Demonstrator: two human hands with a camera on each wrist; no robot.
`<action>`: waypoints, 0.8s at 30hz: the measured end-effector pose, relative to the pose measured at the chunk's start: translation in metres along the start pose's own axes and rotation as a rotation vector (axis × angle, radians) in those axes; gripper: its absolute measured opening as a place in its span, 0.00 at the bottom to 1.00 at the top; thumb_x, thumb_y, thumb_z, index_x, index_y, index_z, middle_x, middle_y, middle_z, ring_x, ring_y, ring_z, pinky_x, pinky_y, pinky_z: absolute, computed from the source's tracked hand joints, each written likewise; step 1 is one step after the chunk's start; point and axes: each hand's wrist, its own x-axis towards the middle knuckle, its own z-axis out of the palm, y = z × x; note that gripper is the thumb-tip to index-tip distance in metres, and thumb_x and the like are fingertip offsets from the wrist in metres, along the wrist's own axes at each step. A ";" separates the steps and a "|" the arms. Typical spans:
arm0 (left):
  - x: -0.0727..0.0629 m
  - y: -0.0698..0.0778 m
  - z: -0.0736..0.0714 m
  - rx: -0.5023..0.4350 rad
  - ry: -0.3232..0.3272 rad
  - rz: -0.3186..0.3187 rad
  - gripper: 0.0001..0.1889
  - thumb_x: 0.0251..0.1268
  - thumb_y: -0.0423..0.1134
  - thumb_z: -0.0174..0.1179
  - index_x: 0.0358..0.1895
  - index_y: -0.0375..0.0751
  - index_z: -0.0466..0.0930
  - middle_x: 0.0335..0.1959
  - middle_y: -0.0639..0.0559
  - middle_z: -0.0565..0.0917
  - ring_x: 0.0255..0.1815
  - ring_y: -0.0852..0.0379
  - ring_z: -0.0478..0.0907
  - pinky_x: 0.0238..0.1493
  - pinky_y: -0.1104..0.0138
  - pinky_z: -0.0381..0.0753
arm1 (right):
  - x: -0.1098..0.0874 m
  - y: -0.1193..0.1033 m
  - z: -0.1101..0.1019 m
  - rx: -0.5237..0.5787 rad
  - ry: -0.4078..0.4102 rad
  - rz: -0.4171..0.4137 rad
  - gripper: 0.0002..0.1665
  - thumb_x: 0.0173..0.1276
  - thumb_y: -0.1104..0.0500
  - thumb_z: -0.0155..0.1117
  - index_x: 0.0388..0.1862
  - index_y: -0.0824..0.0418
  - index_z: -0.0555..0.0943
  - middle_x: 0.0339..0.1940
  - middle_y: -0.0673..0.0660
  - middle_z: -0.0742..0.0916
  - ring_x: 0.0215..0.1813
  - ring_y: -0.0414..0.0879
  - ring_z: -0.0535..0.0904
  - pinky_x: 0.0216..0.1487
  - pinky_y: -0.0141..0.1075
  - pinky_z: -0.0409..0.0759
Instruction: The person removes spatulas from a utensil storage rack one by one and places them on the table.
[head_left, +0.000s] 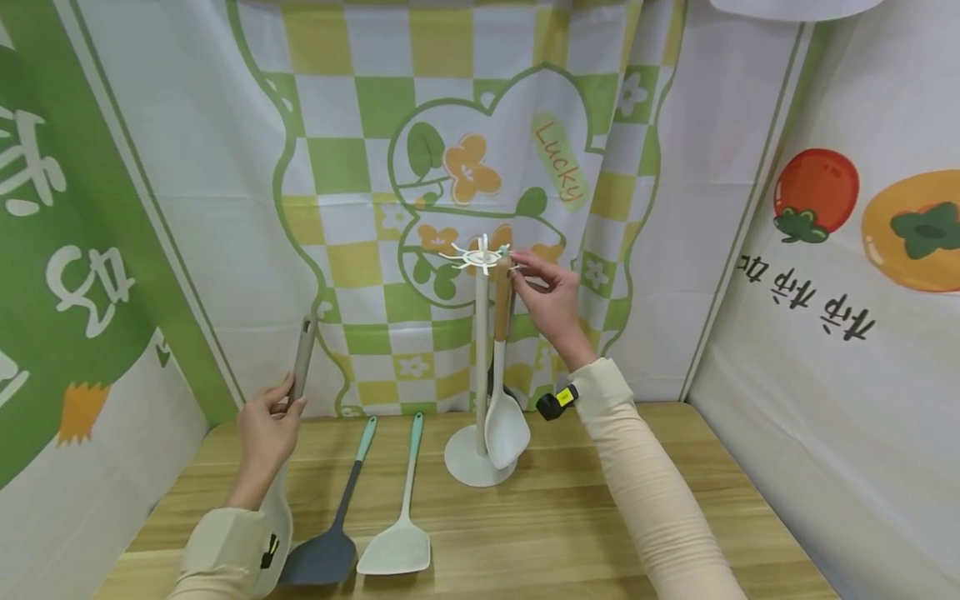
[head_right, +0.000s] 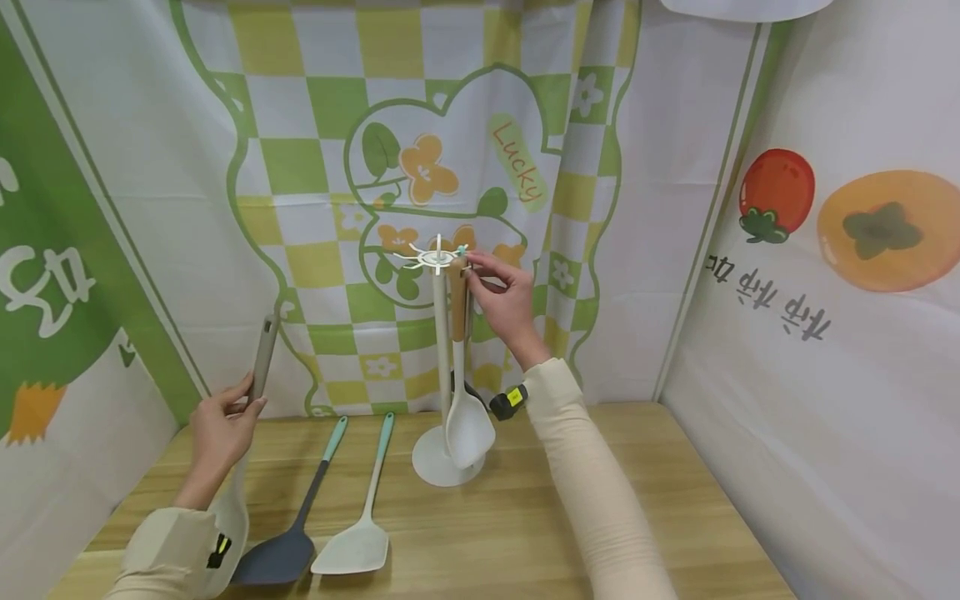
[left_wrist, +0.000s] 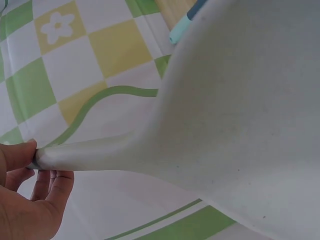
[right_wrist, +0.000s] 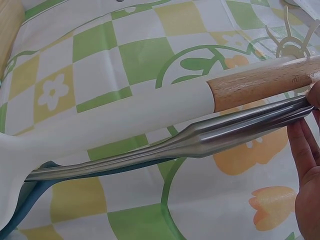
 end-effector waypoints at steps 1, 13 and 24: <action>0.000 -0.001 0.000 0.006 -0.003 -0.003 0.24 0.66 0.24 0.64 0.65 0.32 0.76 0.55 0.28 0.83 0.34 0.68 0.82 0.25 0.86 0.76 | 0.000 0.000 0.000 0.001 0.000 0.001 0.14 0.64 0.79 0.64 0.49 0.81 0.82 0.54 0.77 0.84 0.40 0.36 0.86 0.48 0.30 0.87; -0.001 -0.014 -0.002 0.048 -0.051 -0.042 0.24 0.70 0.27 0.61 0.68 0.30 0.72 0.59 0.26 0.79 0.48 0.30 0.84 0.26 0.88 0.72 | 0.000 0.001 0.000 0.017 -0.004 -0.011 0.14 0.64 0.79 0.64 0.49 0.82 0.82 0.54 0.79 0.83 0.39 0.34 0.86 0.47 0.29 0.87; 0.002 -0.025 -0.003 0.091 -0.055 -0.071 0.24 0.71 0.28 0.62 0.68 0.31 0.73 0.58 0.27 0.80 0.43 0.41 0.87 0.23 0.83 0.75 | 0.003 0.031 -0.006 0.011 -0.006 -0.006 0.14 0.65 0.77 0.66 0.50 0.77 0.84 0.55 0.73 0.85 0.41 0.39 0.87 0.47 0.32 0.88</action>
